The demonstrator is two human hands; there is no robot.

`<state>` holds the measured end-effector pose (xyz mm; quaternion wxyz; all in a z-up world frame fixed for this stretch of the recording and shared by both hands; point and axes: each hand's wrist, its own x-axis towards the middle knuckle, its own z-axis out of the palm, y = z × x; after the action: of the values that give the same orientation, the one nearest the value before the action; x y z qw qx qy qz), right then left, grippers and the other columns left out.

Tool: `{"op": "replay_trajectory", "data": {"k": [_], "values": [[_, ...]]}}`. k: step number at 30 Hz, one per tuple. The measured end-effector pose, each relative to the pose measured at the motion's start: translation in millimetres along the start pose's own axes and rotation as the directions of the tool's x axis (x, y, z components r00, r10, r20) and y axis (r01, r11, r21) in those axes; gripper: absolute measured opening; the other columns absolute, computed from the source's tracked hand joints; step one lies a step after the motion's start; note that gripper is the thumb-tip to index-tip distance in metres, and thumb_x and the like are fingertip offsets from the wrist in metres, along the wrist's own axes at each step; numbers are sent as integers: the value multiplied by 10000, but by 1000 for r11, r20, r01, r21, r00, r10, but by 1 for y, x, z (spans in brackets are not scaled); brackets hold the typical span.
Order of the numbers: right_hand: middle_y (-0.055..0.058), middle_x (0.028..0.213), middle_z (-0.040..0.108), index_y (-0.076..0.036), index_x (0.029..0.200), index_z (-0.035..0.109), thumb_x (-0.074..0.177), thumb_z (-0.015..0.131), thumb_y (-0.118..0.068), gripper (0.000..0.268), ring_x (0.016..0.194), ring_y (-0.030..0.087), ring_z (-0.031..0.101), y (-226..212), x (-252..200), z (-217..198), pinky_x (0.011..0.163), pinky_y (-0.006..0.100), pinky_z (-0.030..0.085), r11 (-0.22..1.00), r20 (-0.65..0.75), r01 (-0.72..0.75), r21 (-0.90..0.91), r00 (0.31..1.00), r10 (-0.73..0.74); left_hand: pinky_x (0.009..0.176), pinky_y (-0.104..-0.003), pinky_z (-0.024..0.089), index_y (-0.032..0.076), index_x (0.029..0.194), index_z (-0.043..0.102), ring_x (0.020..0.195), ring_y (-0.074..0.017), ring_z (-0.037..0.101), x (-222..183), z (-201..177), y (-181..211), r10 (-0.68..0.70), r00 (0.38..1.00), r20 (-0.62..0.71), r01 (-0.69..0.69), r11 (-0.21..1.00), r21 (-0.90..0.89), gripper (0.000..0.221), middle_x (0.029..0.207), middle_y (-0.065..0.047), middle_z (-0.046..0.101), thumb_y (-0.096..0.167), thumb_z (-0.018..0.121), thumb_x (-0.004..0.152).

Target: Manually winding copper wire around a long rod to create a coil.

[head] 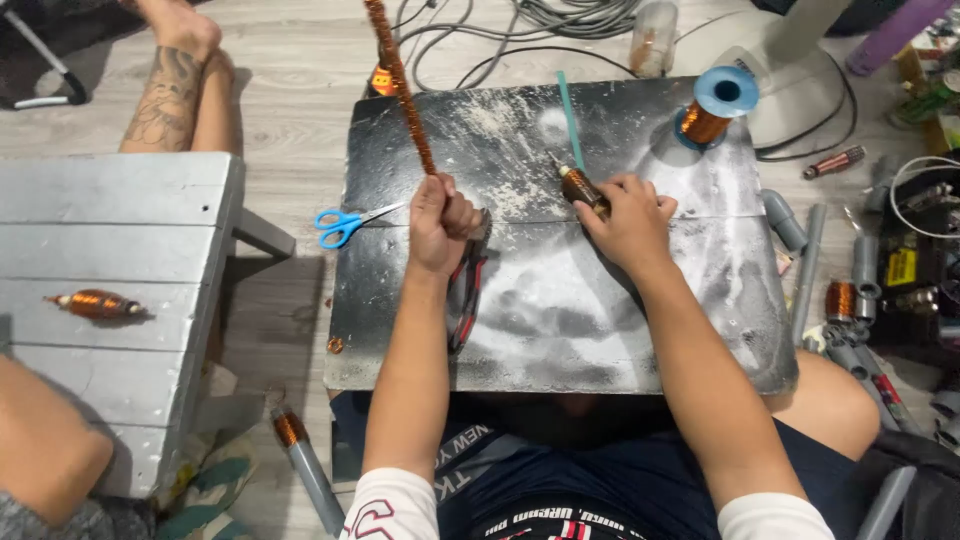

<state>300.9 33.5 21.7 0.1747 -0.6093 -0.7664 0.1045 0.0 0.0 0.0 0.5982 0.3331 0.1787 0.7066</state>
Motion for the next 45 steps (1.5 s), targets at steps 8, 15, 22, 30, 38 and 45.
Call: {"op": "replay_trajectory", "data": {"k": [8, 15, 22, 30, 38, 45], "values": [[127, 1216, 712, -116, 1398, 689, 1015, 860, -420, 518, 1190, 427, 680, 7, 0, 22, 992, 646, 416, 998, -108, 47, 45, 993, -42, 478, -233, 285, 143, 1052, 607, 460, -63, 244, 2, -7, -15, 15, 1000, 28, -11, 993, -113, 288, 576, 92, 202, 373, 543, 1213], [97, 1259, 701, -205, 1419, 799, 1121, 808, -467, 397, 1209, 399, 663, 31, 8, 43, 1040, 610, 426, 991, -250, 137, 0, 959, -133, 435, -224, 304, 96, 1035, 616, 428, -58, 294, 7, -4, -19, -4, 999, 54, 6, 999, -40, 341, 554, 80, 240, 345, 496, 1235], [128, 1167, 692, -32, 1236, 699, 1101, 812, -248, 279, 1021, 306, 604, -5, -7, 1, 1034, 451, 324, 982, -363, 183, 42, 919, -156, 437, -301, 302, 150, 1029, 647, 459, -103, 331, 2, 9, -7, -47, 995, 82, 42, 997, 60, 314, 581, 86, 418, 403, 558, 1194], [195, 1356, 726, -13, 1632, 609, 882, 830, -208, 806, 1296, 353, 636, -45, -19, 19, 1165, 513, 296, 779, -386, 623, -70, 703, -597, 396, -212, 270, 141, 919, 580, 391, -65, 299, 6, 12, -35, -37, 999, 18, 33, 983, 181, 350, 547, 59, 252, 310, 548, 1224], [83, 819, 798, -120, 1441, 751, 1108, 757, -270, 365, 770, 362, 785, -64, -40, 24, 744, 449, 594, 806, -363, 571, 156, 792, -491, 428, -202, 330, 133, 919, 657, 425, -40, 404, -3, 44, -14, -26, 1000, 9, 20, 915, 404, 299, 512, 53, 413, 288, 650, 1175], [-1, 815, 797, -242, 1142, 874, 1173, 757, -308, 138, 763, 279, 785, -61, -39, 11, 730, 357, 609, 812, -393, 474, 341, 856, -335, 443, -220, 385, 111, 1161, 690, 445, -44, 464, -10, 61, -5, 26, 999, 29, -36, 897, 440, 155, 556, 33, 473, 208, 789, 1091]]}}
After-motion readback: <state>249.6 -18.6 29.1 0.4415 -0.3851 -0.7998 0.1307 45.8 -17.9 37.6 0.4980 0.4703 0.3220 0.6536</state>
